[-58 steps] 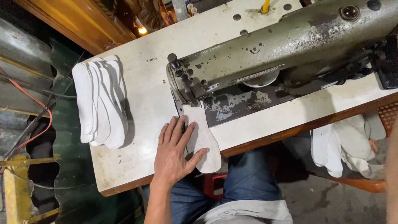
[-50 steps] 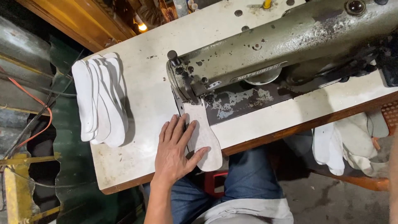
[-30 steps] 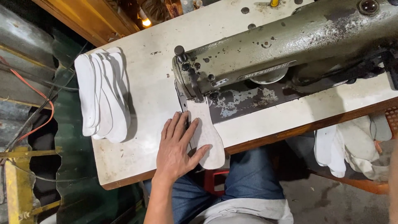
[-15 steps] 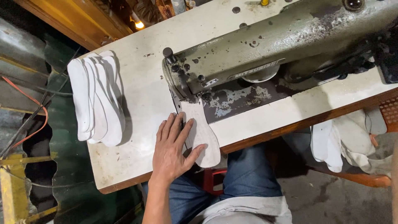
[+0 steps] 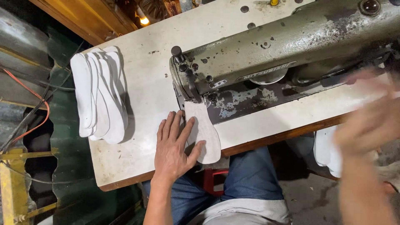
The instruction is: Sewing the edges of shoe insoles using an industrial sewing machine and maintaining the machine with oil.
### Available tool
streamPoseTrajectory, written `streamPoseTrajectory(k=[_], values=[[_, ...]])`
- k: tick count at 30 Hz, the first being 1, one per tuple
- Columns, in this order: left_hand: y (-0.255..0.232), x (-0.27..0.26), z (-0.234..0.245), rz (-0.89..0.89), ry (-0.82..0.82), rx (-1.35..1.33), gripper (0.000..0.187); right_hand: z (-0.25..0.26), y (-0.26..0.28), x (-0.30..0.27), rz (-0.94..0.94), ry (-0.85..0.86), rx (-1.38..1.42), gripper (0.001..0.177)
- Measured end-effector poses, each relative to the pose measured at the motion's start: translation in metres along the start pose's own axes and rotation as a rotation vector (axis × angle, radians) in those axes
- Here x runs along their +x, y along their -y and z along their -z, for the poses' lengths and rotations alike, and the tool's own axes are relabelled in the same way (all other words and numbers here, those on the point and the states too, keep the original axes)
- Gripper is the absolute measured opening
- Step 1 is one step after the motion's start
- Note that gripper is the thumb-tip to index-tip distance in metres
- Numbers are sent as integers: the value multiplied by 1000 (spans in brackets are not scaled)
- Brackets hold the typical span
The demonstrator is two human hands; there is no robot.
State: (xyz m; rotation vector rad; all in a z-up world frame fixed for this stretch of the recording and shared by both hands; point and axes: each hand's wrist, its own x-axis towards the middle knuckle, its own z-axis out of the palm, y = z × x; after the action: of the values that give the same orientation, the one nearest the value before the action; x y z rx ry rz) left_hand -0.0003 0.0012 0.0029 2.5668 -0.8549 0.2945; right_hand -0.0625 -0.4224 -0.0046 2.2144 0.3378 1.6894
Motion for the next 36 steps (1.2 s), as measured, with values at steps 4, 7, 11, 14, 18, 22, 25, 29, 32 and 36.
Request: streamPoseTrajectory(k=[4,7,11,14,18,22,25,29,32,36], values=[[1,-2,-2,38,3,3,55,12,122,39,-336,611,965,41],[2,-2,-8,82,31,24,57,8,160,57,-163,675,921,49],[3,-4,-9,127,47,42,59,1,177,68,-217,728,942,55],[2,-2,-9,127,27,40,61,-7,180,75,-214,783,945,56],[2,-3,-10,126,26,36,64,-11,183,76,-220,830,926,56],[3,-2,-11,119,18,38,64,-10,182,76,-218,831,902,59],[3,-2,-9,119,20,35,65,-8,182,76,-218,854,908,64],[4,-1,-7,125,66,16,69,-8,182,80,-241,911,898,64],[4,1,-6,123,80,6,73,-9,183,84,-283,900,896,63],[9,2,-8,104,100,9,71,-12,185,86,-303,949,911,63]])
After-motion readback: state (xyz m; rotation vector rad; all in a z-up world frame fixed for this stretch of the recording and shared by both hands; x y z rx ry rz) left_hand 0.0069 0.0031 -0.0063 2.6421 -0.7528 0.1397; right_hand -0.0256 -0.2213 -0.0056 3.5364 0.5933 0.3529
